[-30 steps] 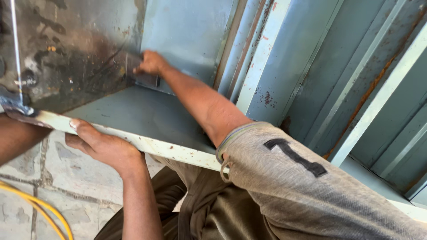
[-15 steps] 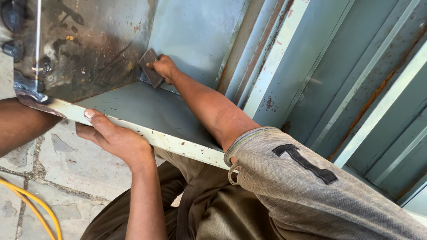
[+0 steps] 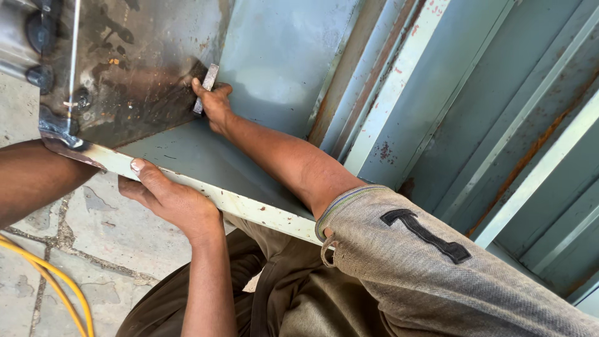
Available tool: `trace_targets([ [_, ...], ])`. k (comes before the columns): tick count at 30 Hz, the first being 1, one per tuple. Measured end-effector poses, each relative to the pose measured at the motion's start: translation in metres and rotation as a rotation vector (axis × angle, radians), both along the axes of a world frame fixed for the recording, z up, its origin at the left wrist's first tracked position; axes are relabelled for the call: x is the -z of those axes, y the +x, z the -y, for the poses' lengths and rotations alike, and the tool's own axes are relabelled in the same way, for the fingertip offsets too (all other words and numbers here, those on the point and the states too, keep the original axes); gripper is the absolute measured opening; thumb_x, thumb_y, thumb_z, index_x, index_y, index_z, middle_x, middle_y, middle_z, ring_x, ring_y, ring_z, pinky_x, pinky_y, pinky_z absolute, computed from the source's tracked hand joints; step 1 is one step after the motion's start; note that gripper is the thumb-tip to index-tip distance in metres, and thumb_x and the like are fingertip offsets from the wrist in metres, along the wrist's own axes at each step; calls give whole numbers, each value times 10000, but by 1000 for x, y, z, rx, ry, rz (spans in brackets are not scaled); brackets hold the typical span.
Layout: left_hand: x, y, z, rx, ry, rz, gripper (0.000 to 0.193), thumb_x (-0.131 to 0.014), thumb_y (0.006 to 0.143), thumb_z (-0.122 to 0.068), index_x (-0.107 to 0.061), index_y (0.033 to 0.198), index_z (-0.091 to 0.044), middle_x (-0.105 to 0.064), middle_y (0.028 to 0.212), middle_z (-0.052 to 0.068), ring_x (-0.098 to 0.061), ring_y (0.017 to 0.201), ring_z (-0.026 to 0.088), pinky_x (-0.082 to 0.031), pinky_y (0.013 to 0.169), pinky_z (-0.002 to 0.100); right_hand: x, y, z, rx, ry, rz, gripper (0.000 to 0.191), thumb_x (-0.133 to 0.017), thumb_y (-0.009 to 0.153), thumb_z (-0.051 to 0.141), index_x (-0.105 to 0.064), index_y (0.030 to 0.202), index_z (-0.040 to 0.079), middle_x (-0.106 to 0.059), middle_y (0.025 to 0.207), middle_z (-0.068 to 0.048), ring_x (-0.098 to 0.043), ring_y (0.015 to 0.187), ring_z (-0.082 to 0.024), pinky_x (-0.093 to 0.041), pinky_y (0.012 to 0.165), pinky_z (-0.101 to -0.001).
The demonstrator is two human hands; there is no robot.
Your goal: The person uses a sanding block to smooth the interior surfaces of a metal cabinet. They hold the cabinet door with one hand while sanding the inside walls and bottom with the other hand.
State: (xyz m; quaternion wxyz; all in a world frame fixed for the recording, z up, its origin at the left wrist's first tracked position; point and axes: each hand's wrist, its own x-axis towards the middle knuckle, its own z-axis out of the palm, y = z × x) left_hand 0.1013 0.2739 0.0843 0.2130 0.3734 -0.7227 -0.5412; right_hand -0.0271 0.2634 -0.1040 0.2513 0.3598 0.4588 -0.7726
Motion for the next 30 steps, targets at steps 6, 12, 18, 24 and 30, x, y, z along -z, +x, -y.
trace_targets([
  [6,-3,-2,0,-13,12,17,724,-430,1101,-417,-176,1513,121,-339,1483,306,-430,1416,346,-399,1185,447,3,0,-4,-69,-13,7,870,-750,836,463,-304,1420,-4,-540,1339,-325,-565,1237,-450,-501,966,-595],
  [12,-2,-2,-1,-17,16,28,748,-427,1097,-435,-196,1528,131,-348,1495,343,-439,1421,363,-404,1196,455,8,1,-17,-134,-184,55,1082,-853,735,194,-94,1504,154,-493,1395,-215,-525,1281,-384,-478,999,-621],
  [18,0,-1,1,-23,35,13,803,-438,1101,-456,-118,1535,138,-311,1523,351,-408,1455,365,-381,1211,449,12,8,-14,-151,-263,34,1047,-875,704,181,-241,1534,109,-550,1381,-173,-564,1265,-369,-512,1010,-636],
  [24,0,-1,2,-40,25,45,846,-451,1091,-475,-99,1549,144,-283,1554,357,-391,1475,363,-364,1220,443,14,8,-16,-170,-257,40,1017,-865,732,182,-246,1534,100,-550,1384,-176,-553,1281,-365,-501,1017,-618],
  [30,-1,-1,1,-25,39,1,834,-450,1088,-472,-117,1548,139,-297,1557,355,-411,1465,372,-380,1219,453,15,8,-16,-180,-264,31,982,-862,731,197,-277,1512,86,-559,1384,-163,-567,1276,-353,-515,1004,-609],
])
